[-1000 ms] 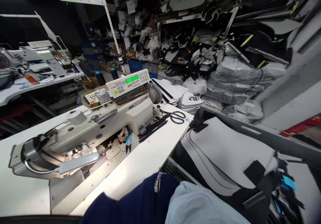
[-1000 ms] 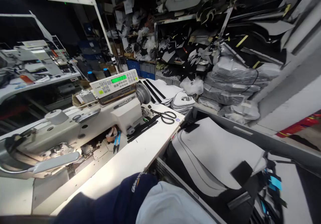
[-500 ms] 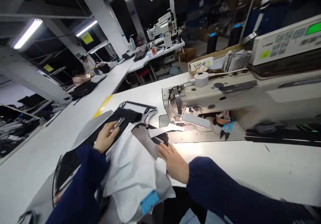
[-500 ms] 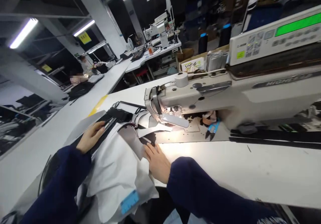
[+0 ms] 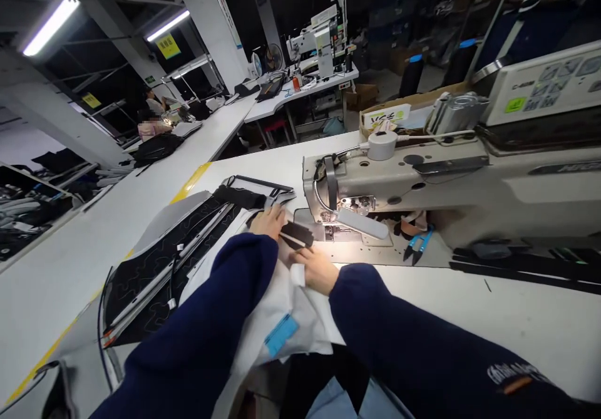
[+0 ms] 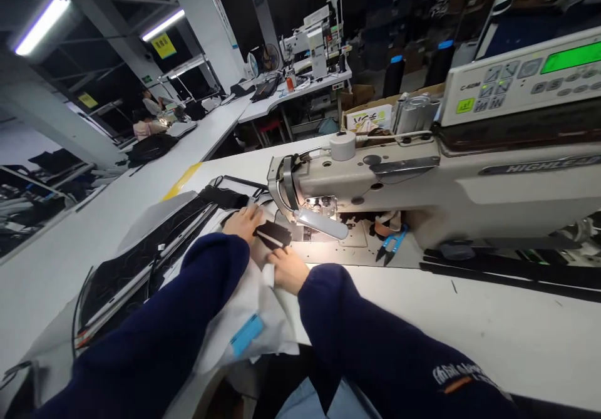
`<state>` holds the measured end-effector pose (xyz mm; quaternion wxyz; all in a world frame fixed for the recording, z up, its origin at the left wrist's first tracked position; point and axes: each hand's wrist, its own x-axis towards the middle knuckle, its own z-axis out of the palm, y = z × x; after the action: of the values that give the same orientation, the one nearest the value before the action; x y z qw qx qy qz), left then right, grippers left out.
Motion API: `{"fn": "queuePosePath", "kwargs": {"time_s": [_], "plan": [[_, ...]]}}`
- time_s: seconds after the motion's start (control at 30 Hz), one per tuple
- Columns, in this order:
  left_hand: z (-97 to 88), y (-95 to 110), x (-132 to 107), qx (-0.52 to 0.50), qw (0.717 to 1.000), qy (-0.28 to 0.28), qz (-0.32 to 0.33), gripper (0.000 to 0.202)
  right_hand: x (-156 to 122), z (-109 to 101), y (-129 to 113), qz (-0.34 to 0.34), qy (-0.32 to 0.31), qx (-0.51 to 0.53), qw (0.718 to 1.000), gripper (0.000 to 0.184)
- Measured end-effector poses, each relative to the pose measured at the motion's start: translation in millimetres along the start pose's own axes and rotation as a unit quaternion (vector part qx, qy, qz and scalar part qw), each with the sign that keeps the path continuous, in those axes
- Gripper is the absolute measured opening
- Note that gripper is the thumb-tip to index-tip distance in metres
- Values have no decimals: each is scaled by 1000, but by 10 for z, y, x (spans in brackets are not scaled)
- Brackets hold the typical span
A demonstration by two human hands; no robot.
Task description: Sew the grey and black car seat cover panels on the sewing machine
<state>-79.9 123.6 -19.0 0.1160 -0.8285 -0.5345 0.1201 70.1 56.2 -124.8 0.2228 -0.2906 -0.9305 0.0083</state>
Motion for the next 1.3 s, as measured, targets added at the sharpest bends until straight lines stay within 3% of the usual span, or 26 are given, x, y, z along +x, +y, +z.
{"fn": "queuePosePath", "kwargs": {"time_s": [0.1,0.2,0.33,0.47,0.67,1.0,1.3], "plan": [[202,46,-187,44,996,33,66,41,-202,-83,122,3,6,9,1000,18],[486,247,-296,67,980,101,160,43,-415,-106,17,43,54,37,997,28],[616,441,-330,32,977,171,125,39,-480,-104,-165,78,127,48,988,30],[556,533,-306,18,980,142,142,31,-335,-73,-128,49,134,38,989,21],[500,504,-89,13,993,95,75,31,-173,36,49,34,143,-7,989,28],[573,452,38,-36,987,89,129,36,-182,-10,75,10,141,-45,989,27],[596,456,127,-107,971,83,197,37,-214,24,95,7,63,-56,996,27]]}}
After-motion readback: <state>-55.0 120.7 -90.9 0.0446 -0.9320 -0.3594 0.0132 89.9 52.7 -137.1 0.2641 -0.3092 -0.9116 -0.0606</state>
